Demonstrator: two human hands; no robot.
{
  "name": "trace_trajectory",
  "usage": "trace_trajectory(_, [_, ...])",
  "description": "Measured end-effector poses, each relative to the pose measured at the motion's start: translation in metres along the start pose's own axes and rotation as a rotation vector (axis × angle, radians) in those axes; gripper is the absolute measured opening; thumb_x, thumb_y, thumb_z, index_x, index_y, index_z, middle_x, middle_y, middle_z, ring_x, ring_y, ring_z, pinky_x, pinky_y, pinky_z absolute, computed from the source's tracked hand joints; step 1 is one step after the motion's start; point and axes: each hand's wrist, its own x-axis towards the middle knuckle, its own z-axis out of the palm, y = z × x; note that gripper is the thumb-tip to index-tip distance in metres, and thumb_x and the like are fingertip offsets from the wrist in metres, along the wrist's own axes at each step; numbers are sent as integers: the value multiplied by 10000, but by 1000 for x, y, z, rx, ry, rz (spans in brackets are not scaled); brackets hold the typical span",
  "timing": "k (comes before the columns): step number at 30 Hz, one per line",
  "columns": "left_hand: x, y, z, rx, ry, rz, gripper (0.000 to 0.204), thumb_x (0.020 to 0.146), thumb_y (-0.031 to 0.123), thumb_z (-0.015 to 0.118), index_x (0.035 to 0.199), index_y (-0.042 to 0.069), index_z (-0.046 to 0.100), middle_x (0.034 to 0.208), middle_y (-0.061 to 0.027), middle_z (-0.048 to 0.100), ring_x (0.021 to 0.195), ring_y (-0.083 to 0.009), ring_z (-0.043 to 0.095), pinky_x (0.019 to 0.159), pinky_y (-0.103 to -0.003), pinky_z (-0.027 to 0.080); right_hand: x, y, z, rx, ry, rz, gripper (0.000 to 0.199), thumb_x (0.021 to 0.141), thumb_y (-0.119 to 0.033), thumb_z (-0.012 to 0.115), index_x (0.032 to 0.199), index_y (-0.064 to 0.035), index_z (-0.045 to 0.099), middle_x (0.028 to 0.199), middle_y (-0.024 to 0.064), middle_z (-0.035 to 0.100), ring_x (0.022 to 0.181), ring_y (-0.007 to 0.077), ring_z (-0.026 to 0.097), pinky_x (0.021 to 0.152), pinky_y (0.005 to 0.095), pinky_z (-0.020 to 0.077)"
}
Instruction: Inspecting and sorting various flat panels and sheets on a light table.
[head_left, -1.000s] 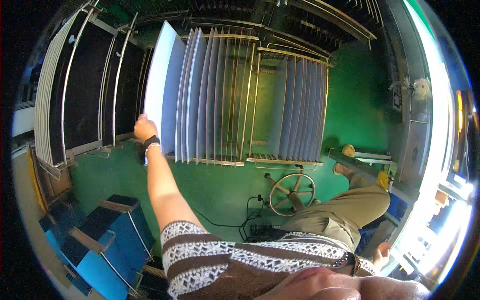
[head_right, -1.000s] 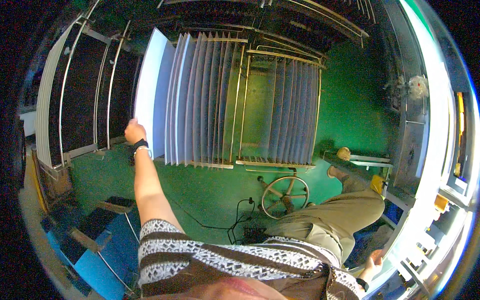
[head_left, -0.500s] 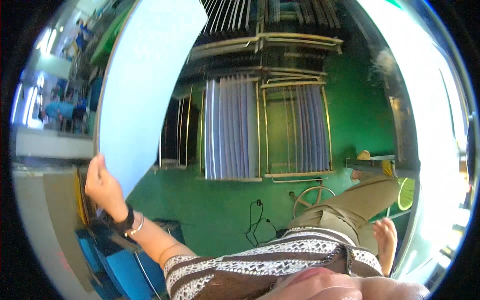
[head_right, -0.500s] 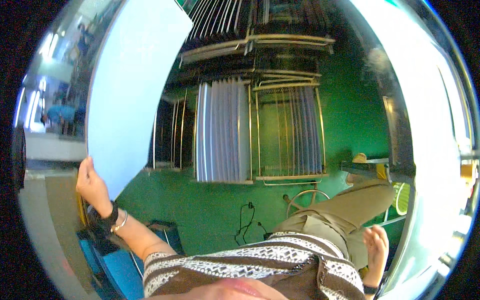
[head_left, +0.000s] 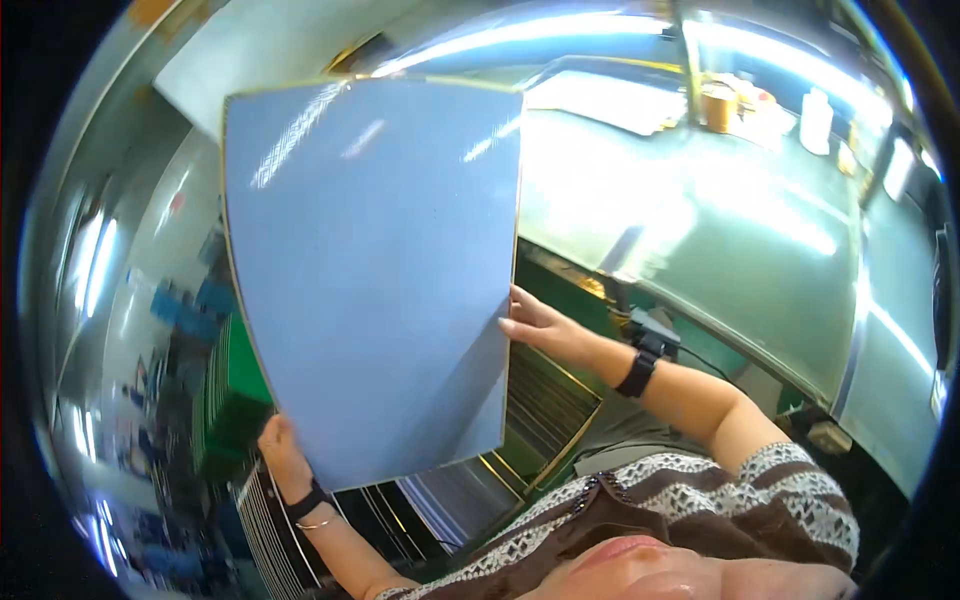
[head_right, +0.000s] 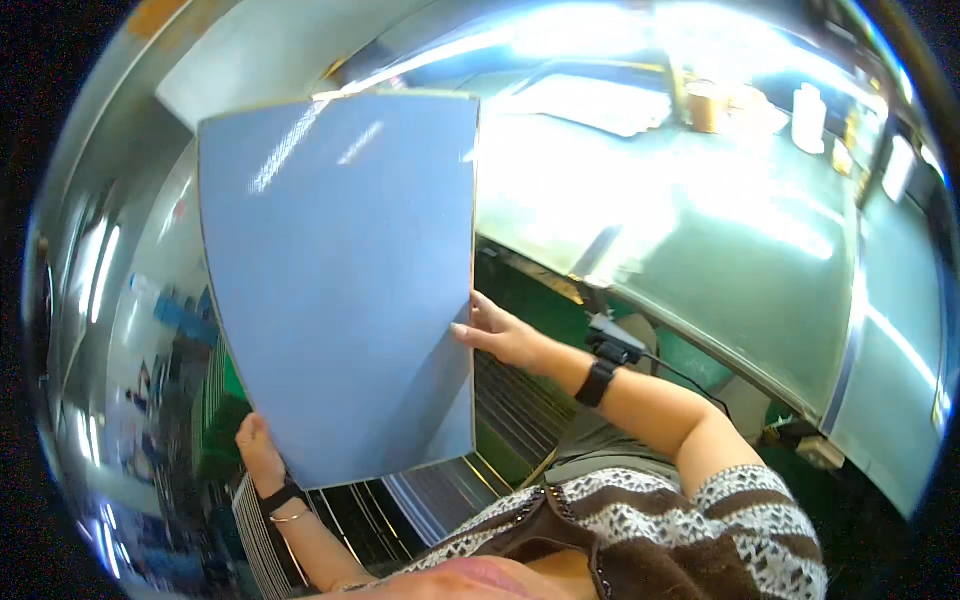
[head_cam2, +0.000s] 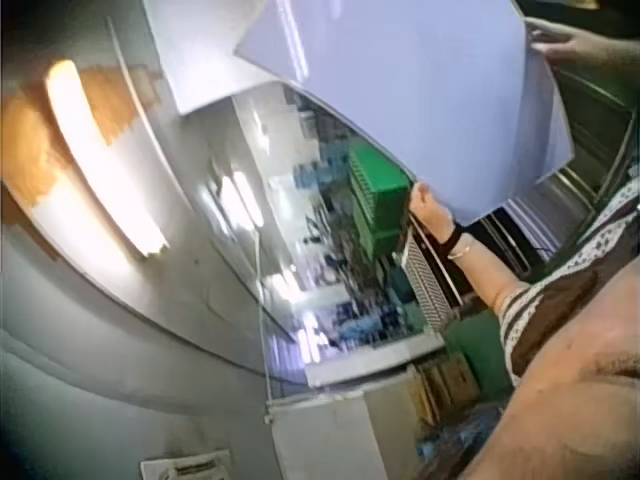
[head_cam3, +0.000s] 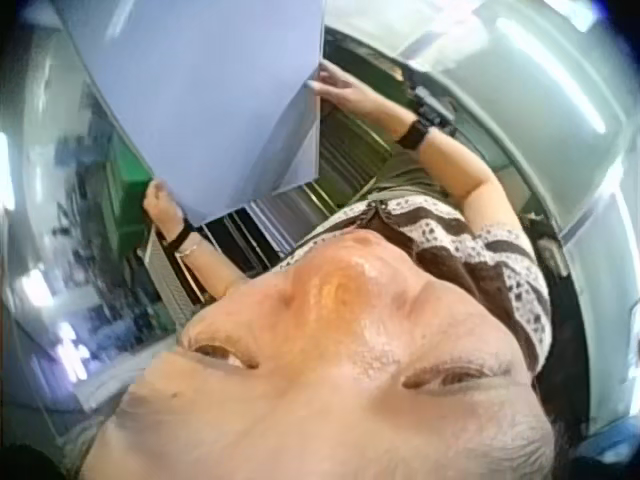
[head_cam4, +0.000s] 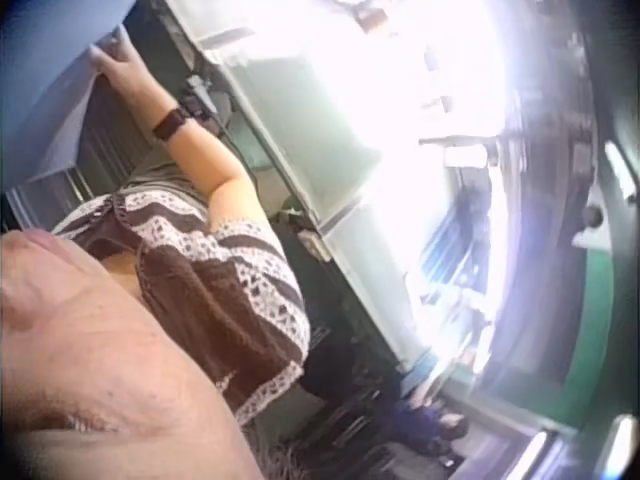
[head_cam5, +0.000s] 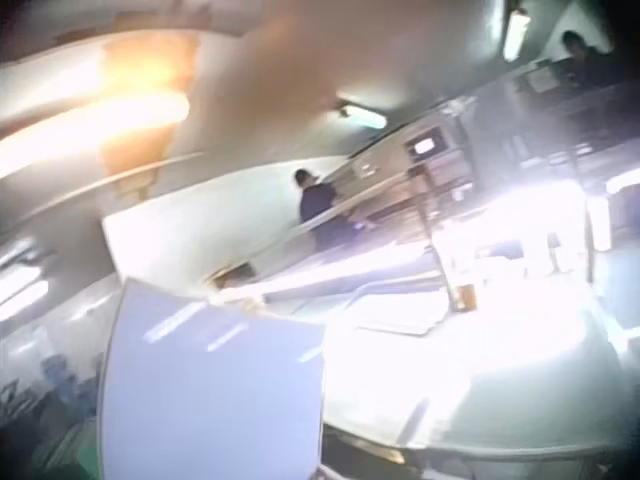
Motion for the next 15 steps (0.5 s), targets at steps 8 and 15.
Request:
trace_trajectory(8, [78,-29,68,-359,-250,-113,234,965,182,548,934,-29,643,796,8,614,705,-68,545,638,-226,444,-55,-27,1,-20,223,27,802,917,-93,590,1495,-41,37,1388,184,410,1255,234,438,1045,357,367])
trace_trajectory(15, [99,1,127,-516,-425,-129,261,960,184,559,992,-57,653,818,14,620,720,-44,530,660,-198,434,-79,-35,-12,-90,396,64,760,912,-50,579,1495,-65,93,1305,164,488,1189,214,486,987,342,408])
